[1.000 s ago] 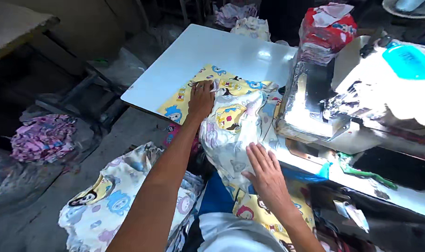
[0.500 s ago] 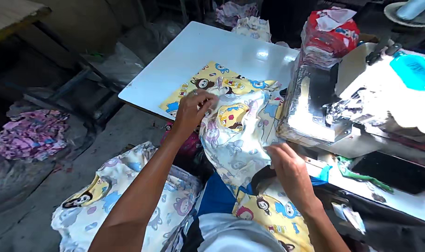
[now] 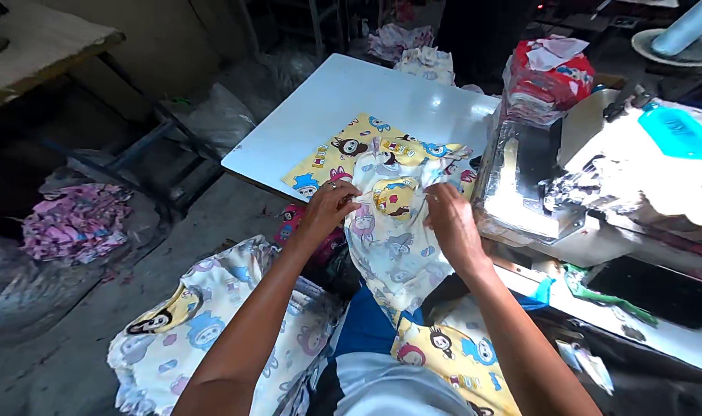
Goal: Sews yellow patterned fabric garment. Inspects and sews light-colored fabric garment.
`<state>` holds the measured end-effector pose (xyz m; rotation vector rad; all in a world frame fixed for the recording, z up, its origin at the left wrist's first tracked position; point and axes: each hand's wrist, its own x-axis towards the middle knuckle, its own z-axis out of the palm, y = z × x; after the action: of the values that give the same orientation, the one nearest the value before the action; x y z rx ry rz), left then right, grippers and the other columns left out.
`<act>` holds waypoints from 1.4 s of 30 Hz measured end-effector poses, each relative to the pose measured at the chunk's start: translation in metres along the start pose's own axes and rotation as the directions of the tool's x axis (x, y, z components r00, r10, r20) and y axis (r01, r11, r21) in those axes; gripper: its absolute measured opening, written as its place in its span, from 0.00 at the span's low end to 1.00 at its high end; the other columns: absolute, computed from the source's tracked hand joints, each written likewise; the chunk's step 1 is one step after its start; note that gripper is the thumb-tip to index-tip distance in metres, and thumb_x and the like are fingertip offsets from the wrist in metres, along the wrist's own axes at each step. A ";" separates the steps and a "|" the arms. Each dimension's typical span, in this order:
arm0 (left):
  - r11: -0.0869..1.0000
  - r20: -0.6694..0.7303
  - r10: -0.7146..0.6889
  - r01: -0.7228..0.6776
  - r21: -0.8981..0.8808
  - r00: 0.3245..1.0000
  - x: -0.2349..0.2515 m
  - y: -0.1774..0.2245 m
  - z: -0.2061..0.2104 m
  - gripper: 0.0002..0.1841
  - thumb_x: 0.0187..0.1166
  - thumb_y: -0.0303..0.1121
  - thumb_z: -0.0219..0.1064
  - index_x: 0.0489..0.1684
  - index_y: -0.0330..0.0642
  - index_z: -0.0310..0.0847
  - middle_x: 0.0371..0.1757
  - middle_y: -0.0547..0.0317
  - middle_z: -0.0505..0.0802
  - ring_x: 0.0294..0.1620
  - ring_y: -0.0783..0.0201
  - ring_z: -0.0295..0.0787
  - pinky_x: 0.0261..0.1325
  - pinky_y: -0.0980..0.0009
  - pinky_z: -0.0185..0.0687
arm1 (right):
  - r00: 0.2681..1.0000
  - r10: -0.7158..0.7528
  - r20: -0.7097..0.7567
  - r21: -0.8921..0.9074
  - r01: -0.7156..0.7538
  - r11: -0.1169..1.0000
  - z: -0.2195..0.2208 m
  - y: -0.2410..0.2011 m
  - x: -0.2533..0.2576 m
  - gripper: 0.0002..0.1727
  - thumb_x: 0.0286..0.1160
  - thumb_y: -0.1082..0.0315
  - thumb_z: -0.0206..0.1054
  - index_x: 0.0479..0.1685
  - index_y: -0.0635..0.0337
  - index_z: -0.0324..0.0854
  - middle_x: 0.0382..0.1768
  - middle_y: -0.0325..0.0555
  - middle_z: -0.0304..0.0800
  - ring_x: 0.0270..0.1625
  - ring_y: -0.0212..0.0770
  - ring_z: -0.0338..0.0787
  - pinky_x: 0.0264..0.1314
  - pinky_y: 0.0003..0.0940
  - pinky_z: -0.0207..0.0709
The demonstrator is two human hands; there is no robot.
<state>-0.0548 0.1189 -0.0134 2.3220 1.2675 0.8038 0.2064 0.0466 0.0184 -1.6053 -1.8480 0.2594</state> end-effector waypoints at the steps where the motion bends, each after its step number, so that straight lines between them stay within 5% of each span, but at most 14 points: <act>1: 1.000 -0.001 -0.018 0.018 0.002 1.000 0.001 0.001 0.001 0.12 0.80 0.33 0.72 0.56 0.38 0.91 0.62 0.44 0.91 0.56 0.45 0.89 0.62 0.47 0.81 | 0.999 -0.024 -0.041 0.037 0.026 0.999 -0.011 -0.004 -0.001 0.10 0.86 0.75 0.58 0.57 0.70 0.81 0.48 0.60 0.87 0.32 0.50 0.91 0.40 0.49 0.89; 6: 1.000 -0.075 -0.023 0.023 0.004 0.997 0.004 0.015 -0.002 0.09 0.81 0.31 0.70 0.47 0.36 0.93 0.60 0.41 0.91 0.59 0.40 0.87 0.64 0.41 0.79 | 0.962 -0.180 -0.206 -0.136 0.154 0.979 -0.076 -0.022 -0.015 0.11 0.87 0.73 0.58 0.55 0.70 0.84 0.46 0.59 0.88 0.42 0.51 0.91 0.47 0.46 0.87; 11: 0.992 -0.247 0.086 -0.107 -0.072 0.965 0.002 0.055 -0.035 0.12 0.85 0.33 0.64 0.50 0.33 0.87 0.59 0.43 0.89 0.46 0.56 0.88 0.46 0.61 0.83 | 0.913 -0.270 -0.306 -0.302 0.176 0.937 -0.121 -0.029 -0.035 0.13 0.88 0.70 0.59 0.56 0.71 0.85 0.45 0.64 0.87 0.40 0.56 0.90 0.43 0.48 0.85; 15: 0.954 -0.125 0.238 -0.256 -0.158 0.963 0.001 0.074 -0.020 0.11 0.85 0.28 0.62 0.51 0.30 0.87 0.54 0.44 0.92 0.52 0.57 0.92 0.60 0.61 0.87 | 0.901 -0.290 -0.324 -0.296 0.195 0.935 -0.121 -0.028 -0.050 0.12 0.88 0.69 0.60 0.53 0.68 0.86 0.44 0.61 0.87 0.40 0.54 0.90 0.43 0.45 0.84; 20: 0.924 -0.101 0.332 -0.345 -0.167 0.938 -0.003 0.080 0.022 0.09 0.83 0.25 0.64 0.49 0.34 0.91 0.49 0.47 0.95 0.48 0.59 0.93 0.58 0.64 0.87 | 0.944 -0.156 -0.290 -0.294 0.067 0.954 -0.114 -0.019 -0.100 0.11 0.85 0.69 0.64 0.51 0.65 0.89 0.39 0.58 0.89 0.35 0.56 0.90 0.36 0.51 0.82; 25: 0.926 0.047 0.354 -0.343 -0.158 0.934 0.002 0.078 0.047 0.09 0.80 0.28 0.68 0.50 0.37 0.93 0.56 0.47 0.94 0.52 0.52 0.92 0.59 0.57 0.85 | 0.954 -0.038 -0.297 -0.235 -0.034 0.971 -0.103 0.011 -0.139 0.13 0.86 0.66 0.62 0.48 0.65 0.90 0.35 0.54 0.90 0.31 0.48 0.90 0.38 0.44 0.85; 30: 0.965 0.189 0.261 -0.261 -0.027 0.947 0.010 0.078 0.062 0.10 0.81 0.35 0.71 0.52 0.44 0.95 0.61 0.47 0.91 0.57 0.45 0.90 0.60 0.45 0.84 | 0.941 -0.037 -0.335 -0.216 -0.039 0.976 -0.102 0.019 -0.140 0.13 0.85 0.66 0.62 0.48 0.65 0.91 0.35 0.55 0.91 0.32 0.48 0.91 0.38 0.43 0.86; 35: 0.980 0.100 0.195 -0.190 -0.060 0.976 0.015 0.081 0.059 0.09 0.81 0.35 0.69 0.47 0.41 0.93 0.60 0.47 0.90 0.48 0.50 0.89 0.51 0.50 0.85 | 0.933 -0.038 -0.358 -0.232 -0.049 0.972 -0.105 0.019 -0.131 0.13 0.85 0.66 0.63 0.49 0.63 0.92 0.36 0.55 0.90 0.33 0.50 0.89 0.36 0.47 0.82; 40: 0.984 -0.097 0.013 -0.030 -0.178 0.995 0.001 0.081 0.027 0.16 0.89 0.32 0.57 0.61 0.27 0.81 0.70 0.39 0.86 0.71 0.48 0.84 0.72 0.51 0.80 | 0.967 0.004 -0.253 -0.102 -0.031 0.994 -0.096 0.017 -0.133 0.11 0.83 0.72 0.64 0.52 0.68 0.89 0.39 0.57 0.90 0.37 0.50 0.92 0.43 0.45 0.87; 42: 0.988 -0.061 -0.086 0.077 -0.134 0.994 -0.003 0.066 0.034 0.19 0.91 0.34 0.52 0.67 0.25 0.76 0.62 0.33 0.88 0.64 0.42 0.87 0.69 0.46 0.80 | 0.994 0.029 -0.106 -0.013 -0.031 0.999 -0.077 0.014 -0.131 0.12 0.83 0.73 0.62 0.53 0.69 0.88 0.43 0.57 0.91 0.42 0.48 0.93 0.50 0.45 0.89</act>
<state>0.0075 0.0802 -0.0031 2.1423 1.2879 0.9160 0.2662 -0.0937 0.0235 -1.6261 -1.7503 0.1710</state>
